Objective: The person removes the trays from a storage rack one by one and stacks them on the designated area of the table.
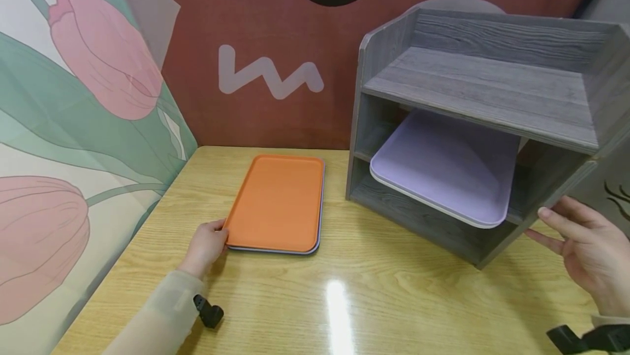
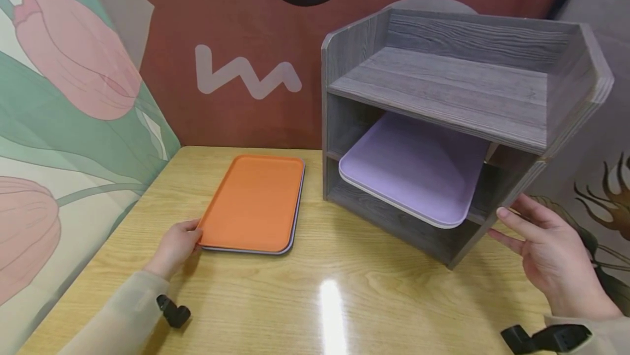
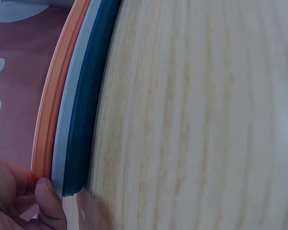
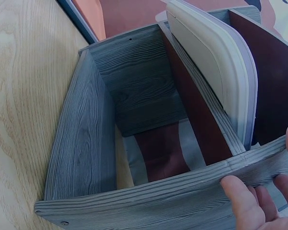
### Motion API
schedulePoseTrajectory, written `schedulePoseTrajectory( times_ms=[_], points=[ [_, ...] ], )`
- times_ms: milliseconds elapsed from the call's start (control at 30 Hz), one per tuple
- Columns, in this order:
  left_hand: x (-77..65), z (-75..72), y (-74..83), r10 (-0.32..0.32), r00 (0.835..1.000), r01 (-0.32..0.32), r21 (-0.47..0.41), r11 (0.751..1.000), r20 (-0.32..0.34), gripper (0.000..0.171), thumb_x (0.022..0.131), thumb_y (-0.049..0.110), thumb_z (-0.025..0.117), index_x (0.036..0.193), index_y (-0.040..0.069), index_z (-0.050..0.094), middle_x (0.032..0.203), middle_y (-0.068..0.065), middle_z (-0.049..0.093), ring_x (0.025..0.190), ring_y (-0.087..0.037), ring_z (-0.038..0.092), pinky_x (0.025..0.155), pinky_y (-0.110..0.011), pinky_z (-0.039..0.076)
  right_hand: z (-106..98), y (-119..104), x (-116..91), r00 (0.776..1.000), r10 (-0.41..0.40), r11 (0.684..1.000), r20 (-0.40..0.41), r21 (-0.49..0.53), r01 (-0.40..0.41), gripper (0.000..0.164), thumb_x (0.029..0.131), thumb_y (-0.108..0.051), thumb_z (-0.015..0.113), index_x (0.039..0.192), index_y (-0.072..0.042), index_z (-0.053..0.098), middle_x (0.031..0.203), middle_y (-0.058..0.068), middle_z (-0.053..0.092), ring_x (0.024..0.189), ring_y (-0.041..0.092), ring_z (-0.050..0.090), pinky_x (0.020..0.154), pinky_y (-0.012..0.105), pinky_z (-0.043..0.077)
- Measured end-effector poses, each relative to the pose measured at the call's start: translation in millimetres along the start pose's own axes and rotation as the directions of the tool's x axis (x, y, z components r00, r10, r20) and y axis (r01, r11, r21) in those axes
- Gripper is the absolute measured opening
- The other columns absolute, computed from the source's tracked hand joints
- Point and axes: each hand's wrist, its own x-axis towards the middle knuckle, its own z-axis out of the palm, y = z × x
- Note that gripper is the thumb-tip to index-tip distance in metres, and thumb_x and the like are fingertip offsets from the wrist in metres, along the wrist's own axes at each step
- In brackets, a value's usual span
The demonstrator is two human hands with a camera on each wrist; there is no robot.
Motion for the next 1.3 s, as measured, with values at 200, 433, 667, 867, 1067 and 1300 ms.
schedulePoseTrajectory(
  times_ms=[200, 433, 667, 867, 1067, 1300],
  points=[
    [0.0, 2.2, -0.9, -0.003, 1.000, 0.003, 0.017, 1.000, 0.000, 0.042, 0.100, 0.010, 0.042, 0.139, -0.005, 0.046, 0.103, -0.016, 0.061, 0.058, -0.013, 0.049, 0.053, -0.024, 0.043, -1, 1, 0, 1.000, -0.009, 1.000, 0.016, -0.017, 0.009, 0.033, 0.095, 0.015, 0.041, 0.110, -0.001, 0.066, 0.095, -0.001, 0.055, 0.090, 0.009, 0.056, 0.069, 0.032, 0.057],
    [-3.0, 5.3, -0.7, -0.004, 1.000, 0.004, 0.034, 0.999, -0.013, 0.042, 0.100, 0.010, 0.042, 0.139, -0.007, 0.044, 0.129, -0.025, 0.053, 0.097, -0.025, 0.057, 0.075, -0.030, 0.049, -1, 2, 1, 1.000, -0.008, 1.000, -0.009, -0.020, 0.008, 0.034, 0.095, 0.016, 0.043, 0.113, -0.002, 0.066, 0.095, 0.000, 0.056, 0.089, 0.010, 0.057, 0.069, 0.032, 0.057],
    [-4.0, 4.1, 0.3, -0.023, 1.000, 0.023, 0.035, 0.999, 0.008, 0.046, 0.101, 0.014, 0.044, 0.141, -0.008, 0.040, 0.140, -0.028, 0.042, 0.124, -0.036, 0.044, 0.100, -0.048, 0.040, -1, 1, 1, 1.000, -0.005, 1.000, 0.004, -0.021, 0.005, 0.035, 0.095, 0.015, 0.043, 0.115, -0.002, 0.065, 0.095, 0.000, 0.057, 0.088, 0.010, 0.058, 0.069, 0.031, 0.057],
    [-4.1, 2.1, 0.7, -0.051, 0.999, 0.051, 0.006, 0.999, 0.017, 0.049, 0.099, 0.018, 0.048, 0.141, -0.006, 0.039, 0.140, -0.027, 0.040, 0.123, -0.037, 0.043, 0.101, -0.050, 0.039, -3, 2, 1, 1.000, -0.008, 1.000, 0.023, -0.024, 0.008, 0.032, 0.095, 0.014, 0.044, 0.113, -0.001, 0.065, 0.095, 0.000, 0.057, 0.087, 0.011, 0.057, 0.069, 0.032, 0.057],
    [-3.9, -3.2, 10.1, -0.011, 1.000, 0.011, -0.010, 1.000, 0.002, 0.050, 0.100, 0.020, 0.047, 0.143, -0.004, 0.037, 0.134, -0.025, 0.043, 0.118, -0.035, 0.044, 0.098, -0.046, 0.040, -5, 4, 0, 0.999, -0.021, 0.999, 0.036, -0.034, 0.022, 0.035, 0.095, 0.016, 0.042, 0.117, -0.001, 0.064, 0.097, 0.000, 0.058, 0.089, 0.010, 0.057, 0.070, 0.032, 0.057],
    [-4.8, -2.9, 29.8, 0.049, 0.999, -0.050, -0.121, 0.991, -0.007, 0.052, 0.101, 0.027, 0.048, 0.146, 0.002, 0.036, 0.136, -0.018, 0.042, 0.119, -0.032, 0.044, 0.099, -0.043, 0.039, -3, 3, 0, 1.000, -0.013, 0.999, 0.010, -0.050, 0.014, 0.035, 0.095, 0.014, 0.043, 0.117, -0.002, 0.064, 0.097, 0.000, 0.057, 0.090, 0.010, 0.056, 0.069, 0.031, 0.057]
  ],
)
